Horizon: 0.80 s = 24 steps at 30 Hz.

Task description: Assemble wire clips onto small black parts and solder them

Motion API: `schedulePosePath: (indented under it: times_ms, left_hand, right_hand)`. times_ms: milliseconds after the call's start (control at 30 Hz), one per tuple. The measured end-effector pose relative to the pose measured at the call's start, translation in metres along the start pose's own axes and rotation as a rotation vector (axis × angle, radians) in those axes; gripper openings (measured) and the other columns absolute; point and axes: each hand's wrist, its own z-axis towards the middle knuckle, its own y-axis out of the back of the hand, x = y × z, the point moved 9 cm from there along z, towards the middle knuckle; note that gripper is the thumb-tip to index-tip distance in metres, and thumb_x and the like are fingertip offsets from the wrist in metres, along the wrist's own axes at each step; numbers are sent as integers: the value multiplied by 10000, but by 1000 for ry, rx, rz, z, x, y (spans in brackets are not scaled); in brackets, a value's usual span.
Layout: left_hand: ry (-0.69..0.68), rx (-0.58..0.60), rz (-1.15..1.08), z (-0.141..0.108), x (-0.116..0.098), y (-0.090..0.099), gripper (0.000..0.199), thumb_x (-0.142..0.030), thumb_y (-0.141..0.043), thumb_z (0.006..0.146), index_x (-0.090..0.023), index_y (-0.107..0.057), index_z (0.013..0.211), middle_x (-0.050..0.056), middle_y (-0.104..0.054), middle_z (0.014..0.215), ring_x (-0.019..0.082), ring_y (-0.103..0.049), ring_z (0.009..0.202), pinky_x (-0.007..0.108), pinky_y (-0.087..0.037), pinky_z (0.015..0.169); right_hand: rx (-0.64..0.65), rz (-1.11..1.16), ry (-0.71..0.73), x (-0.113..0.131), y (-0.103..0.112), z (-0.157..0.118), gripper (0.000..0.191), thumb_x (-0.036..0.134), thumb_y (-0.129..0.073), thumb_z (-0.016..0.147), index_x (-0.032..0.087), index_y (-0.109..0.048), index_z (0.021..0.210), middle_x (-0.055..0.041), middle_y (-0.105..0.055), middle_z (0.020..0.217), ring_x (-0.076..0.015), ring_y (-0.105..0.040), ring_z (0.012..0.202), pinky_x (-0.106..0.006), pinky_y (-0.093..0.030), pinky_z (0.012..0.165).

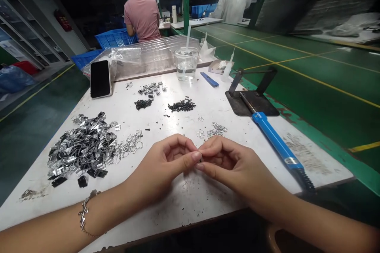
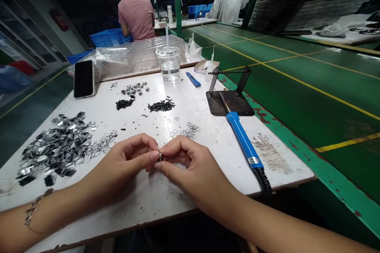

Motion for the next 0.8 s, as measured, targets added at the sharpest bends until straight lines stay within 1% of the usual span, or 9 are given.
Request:
schedulePosePath:
  times_ms: [133,233,333,400,567,700,800]
  left_hand:
    - [-35,-22,152,-3,-4,2,128,-266,-656,801,-188,-576,864,-30,-553,694,80,-497,642,198,-387,585]
    - [-17,-23,234,-5,-1,5,151,-306,-664,791,-198,-582,857,-27,-547,681,88,-479,630,210,-365,557]
    - [7,-7,230,-5,2,7,164,-323,-668,787,-198,-572,833,-22,-557,684,91,-483,625,218,-360,551]
    - [11,15,213,-5,3,7,161,-320,-661,795,-198,-559,818,-13,-571,728,100,-508,661,231,-380,582]
    - [-39,53,216,-7,-1,3,144,-287,-626,828,-199,-524,776,-15,-548,791,108,-519,740,255,-405,663]
    - [-58,78,223,-8,-4,1,118,-259,-599,848,-205,-515,785,-18,-544,805,104,-511,743,243,-403,651]
    - [-41,73,251,-7,-4,1,109,-237,-598,849,-207,-518,782,-22,-545,808,98,-506,739,225,-396,633]
  right_hand:
    - [23,1,-61,-6,-1,0,121,159,-709,737,208,-619,803,15,-635,820,-114,-623,825,-207,-506,749]
    - [50,-27,-75,-8,-3,0,88,174,-691,760,211,-630,811,17,-648,824,-103,-623,818,-188,-500,736]
    - [52,-53,-67,-6,-2,-1,64,197,-683,774,214,-637,814,25,-651,818,-90,-619,815,-173,-493,738]
    - [56,-67,-72,-6,-2,-2,49,214,-679,781,215,-638,807,26,-654,820,-91,-619,821,-174,-491,741]
    - [70,-144,-91,-9,-2,-6,40,217,-647,809,229,-639,847,25,-668,880,-106,-622,850,-196,-490,742]
    - [58,-172,-78,-8,-2,-6,59,199,-656,797,224,-643,849,30,-671,853,-101,-625,825,-191,-487,734]
    - [46,-150,-81,-7,-2,-5,56,189,-667,780,215,-653,828,27,-676,844,-104,-627,819,-195,-491,728]
